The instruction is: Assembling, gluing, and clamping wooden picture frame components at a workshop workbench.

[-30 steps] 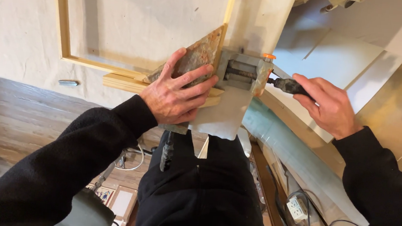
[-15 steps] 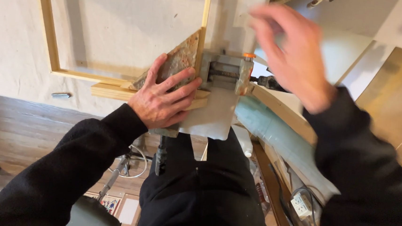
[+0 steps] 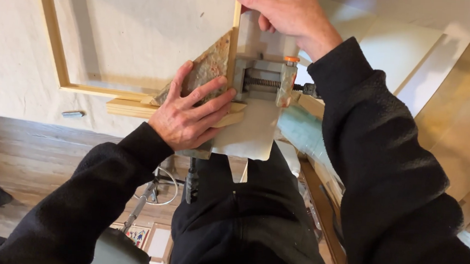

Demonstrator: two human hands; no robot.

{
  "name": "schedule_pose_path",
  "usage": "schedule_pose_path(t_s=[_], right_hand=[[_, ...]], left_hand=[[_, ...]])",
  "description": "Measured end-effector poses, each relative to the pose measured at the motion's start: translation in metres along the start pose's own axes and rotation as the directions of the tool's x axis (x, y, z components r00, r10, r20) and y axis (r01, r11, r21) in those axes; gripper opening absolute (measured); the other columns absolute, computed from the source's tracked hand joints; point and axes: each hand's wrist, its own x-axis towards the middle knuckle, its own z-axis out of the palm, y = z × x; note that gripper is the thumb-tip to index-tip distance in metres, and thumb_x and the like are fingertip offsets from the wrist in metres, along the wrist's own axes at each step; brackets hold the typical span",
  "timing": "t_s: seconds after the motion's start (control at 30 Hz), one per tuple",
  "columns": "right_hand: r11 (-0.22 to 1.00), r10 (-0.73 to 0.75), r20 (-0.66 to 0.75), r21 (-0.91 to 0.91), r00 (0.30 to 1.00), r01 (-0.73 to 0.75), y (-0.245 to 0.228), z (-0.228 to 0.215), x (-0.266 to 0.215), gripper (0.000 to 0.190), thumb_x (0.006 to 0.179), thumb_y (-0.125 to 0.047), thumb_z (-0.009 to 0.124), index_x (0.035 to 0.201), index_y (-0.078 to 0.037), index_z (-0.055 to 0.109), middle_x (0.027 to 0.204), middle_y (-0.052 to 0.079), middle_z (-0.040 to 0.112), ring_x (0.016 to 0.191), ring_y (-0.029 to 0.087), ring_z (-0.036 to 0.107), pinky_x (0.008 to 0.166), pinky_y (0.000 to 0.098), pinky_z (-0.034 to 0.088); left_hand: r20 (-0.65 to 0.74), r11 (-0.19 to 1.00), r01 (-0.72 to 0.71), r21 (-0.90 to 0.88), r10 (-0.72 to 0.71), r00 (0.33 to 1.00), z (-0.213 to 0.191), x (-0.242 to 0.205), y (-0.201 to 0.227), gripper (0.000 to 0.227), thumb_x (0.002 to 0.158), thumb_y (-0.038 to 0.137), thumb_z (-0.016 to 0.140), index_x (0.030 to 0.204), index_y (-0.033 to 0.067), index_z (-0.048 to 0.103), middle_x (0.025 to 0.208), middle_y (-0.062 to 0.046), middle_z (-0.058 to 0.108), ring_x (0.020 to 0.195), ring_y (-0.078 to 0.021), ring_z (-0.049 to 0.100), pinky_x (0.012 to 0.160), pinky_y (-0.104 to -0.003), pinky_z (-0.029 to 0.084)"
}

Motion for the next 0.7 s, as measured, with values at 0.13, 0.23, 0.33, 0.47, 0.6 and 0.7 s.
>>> schedule_pose_path(t_s=[0.13,0.23,0.33,0.47,0.6,0.7], right_hand=[[1.000,-0.011,0.007,0.017,1.000,0.011,0.005,0.001,0.000,0.022,0.104,-0.033,0.067,0.104,-0.011,0.071,0.086,-0.005,0.070,0.057,0.002,0.058,0.052,0.0197,0.050],[0.998,-0.057,0.018,-0.026,0.998,0.057,0.012,0.005,0.001,0.026,0.108,-0.032,0.066,0.099,-0.008,0.068,0.084,-0.004,0.069,0.060,0.001,0.059,0.054,0.0189,0.051],[0.991,-0.091,0.022,-0.095,0.996,0.092,0.012,0.006,0.006,0.029,0.110,-0.033,0.064,0.096,-0.007,0.067,0.083,-0.004,0.068,0.059,0.002,0.060,0.054,0.0195,0.050],[0.995,-0.078,0.032,-0.058,0.996,0.079,0.005,0.009,0.001,0.026,0.108,-0.033,0.062,0.101,-0.010,0.070,0.083,-0.004,0.069,0.056,0.003,0.060,0.052,0.0206,0.051],[0.926,-0.253,-0.021,-0.296,0.967,0.235,0.004,-0.005,-0.029,0.026,0.111,-0.032,0.062,0.107,-0.008,0.072,0.090,0.003,0.075,0.064,0.008,0.064,0.060,0.0279,0.054],[0.651,-0.488,0.017,-0.658,0.873,0.377,0.001,-0.025,-0.113,0.031,0.114,-0.028,0.063,0.134,-0.004,0.067,0.111,0.013,0.071,0.096,0.019,0.068,0.084,0.0351,0.056]], left_hand=[[0.019,1.000,0.012,-0.017,-0.012,1.000,-0.001,0.002,0.000,0.044,0.083,0.031,0.082,0.121,0.0093,0.075,0.148,-0.004,0.059,0.148,-0.0272,0.043,0.120,-0.074,0.022],[0.006,1.000,0.004,-0.012,-0.004,1.000,-0.002,0.001,0.000,0.045,0.084,0.028,0.082,0.123,0.0083,0.075,0.148,-0.004,0.059,0.148,-0.0279,0.043,0.121,-0.073,0.022],[-0.004,1.000,0.017,-0.026,-0.017,1.000,-0.002,0.003,-0.001,0.044,0.082,0.029,0.082,0.121,0.0082,0.076,0.147,-0.003,0.059,0.148,-0.0277,0.043,0.121,-0.073,0.022],[-0.006,1.000,0.022,-0.022,-0.022,1.000,-0.003,0.001,0.002,0.041,0.083,0.028,0.082,0.118,0.0088,0.075,0.146,-0.003,0.060,0.148,-0.0275,0.044,0.120,-0.074,0.023],[-0.017,1.000,0.000,0.002,0.000,1.000,-0.001,0.000,0.001,0.044,0.085,0.029,0.082,0.124,0.0088,0.075,0.147,-0.004,0.059,0.148,-0.0281,0.043,0.121,-0.074,0.023],[0.011,0.999,0.020,-0.034,-0.019,1.000,-0.001,0.000,0.003,0.051,0.077,0.031,0.081,0.122,0.0080,0.075,0.145,-0.005,0.060,0.146,-0.0279,0.043,0.118,-0.075,0.023]])
